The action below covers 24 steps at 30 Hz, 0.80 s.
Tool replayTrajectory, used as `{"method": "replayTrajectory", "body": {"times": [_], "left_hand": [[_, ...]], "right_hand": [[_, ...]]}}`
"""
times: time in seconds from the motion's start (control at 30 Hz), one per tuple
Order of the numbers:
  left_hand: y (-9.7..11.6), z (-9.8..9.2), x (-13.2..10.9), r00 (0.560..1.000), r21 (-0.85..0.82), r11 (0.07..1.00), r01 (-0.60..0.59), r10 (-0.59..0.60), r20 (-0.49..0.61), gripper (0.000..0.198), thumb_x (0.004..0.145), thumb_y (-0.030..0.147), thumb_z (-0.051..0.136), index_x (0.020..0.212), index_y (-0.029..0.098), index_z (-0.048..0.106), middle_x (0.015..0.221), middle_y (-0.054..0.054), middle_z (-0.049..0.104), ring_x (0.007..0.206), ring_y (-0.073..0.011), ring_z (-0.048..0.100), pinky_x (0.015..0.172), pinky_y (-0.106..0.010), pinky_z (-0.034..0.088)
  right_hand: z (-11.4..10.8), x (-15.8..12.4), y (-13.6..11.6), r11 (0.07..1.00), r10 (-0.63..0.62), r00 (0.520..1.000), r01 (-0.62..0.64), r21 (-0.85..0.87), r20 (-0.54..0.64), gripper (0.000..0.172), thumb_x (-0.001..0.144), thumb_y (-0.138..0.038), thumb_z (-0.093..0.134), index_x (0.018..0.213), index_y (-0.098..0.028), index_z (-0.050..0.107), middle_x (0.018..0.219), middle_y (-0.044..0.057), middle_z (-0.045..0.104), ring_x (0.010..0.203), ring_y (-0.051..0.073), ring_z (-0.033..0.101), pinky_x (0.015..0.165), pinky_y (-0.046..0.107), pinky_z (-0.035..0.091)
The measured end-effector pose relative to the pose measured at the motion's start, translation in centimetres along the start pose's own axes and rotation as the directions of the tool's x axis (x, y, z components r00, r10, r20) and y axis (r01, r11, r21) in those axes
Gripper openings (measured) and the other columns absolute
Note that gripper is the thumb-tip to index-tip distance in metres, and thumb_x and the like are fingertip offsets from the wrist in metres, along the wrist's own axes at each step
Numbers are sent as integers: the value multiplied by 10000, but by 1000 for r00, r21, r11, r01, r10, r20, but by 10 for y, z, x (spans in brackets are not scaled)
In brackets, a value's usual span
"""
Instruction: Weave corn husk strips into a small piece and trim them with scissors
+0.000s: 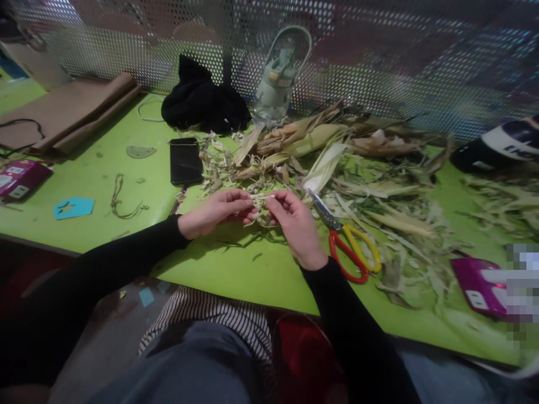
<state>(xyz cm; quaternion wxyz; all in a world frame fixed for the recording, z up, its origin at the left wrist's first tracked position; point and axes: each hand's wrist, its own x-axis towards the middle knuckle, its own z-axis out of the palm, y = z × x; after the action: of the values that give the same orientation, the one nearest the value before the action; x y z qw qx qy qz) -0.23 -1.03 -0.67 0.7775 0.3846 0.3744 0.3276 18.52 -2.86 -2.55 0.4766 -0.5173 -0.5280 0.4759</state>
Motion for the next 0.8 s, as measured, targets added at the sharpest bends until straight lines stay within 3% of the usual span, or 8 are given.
{"method": "replayTrajectory", "body": {"times": [0.23, 0.53, 0.63, 0.8], "left_hand": [[4, 6, -5, 993, 160, 982, -104, 112, -42, 57, 966, 130, 554, 914, 106, 555, 698, 31, 642, 592, -43, 584, 647, -209, 440], [2, 6, 0, 980, 222, 960, -170, 189, -65, 251, 974, 157, 539, 726, 120, 529, 599, 67, 509, 500, -26, 444, 545, -200, 358], [1, 5, 1, 975, 217, 958, -187, 208, -78, 239, 968, 163, 545, 733, 125, 533, 605, 66, 505, 505, -26, 438, 547, -198, 355], [-1, 1, 0, 986, 235, 958, -163, 168, -2, 198, 946, 248, 585, 792, 125, 569, 662, 47, 548, 578, -47, 493, 623, -212, 404]], "right_hand": [[4, -3, -4, 1000, 6, 1000, -6, -1, 12, 231, 803, -434, 779, 837, -227, 682, 752, -27, 613, 617, 98, 535, 534, 221, 448], [9, -10, -8, 995, 2, 999, 2, -96, 43, 197, 853, -401, 731, 830, -213, 679, 709, -27, 602, 616, 101, 522, 553, 235, 413], [10, -11, -10, 987, -33, 998, 41, -156, 54, 197, 867, -389, 715, 803, -210, 666, 669, -33, 583, 583, 99, 493, 536, 241, 384], [6, -10, -8, 980, -74, 997, 78, -181, 32, 201, 882, -408, 697, 826, -218, 659, 681, -37, 582, 585, 103, 499, 541, 248, 399]]}}
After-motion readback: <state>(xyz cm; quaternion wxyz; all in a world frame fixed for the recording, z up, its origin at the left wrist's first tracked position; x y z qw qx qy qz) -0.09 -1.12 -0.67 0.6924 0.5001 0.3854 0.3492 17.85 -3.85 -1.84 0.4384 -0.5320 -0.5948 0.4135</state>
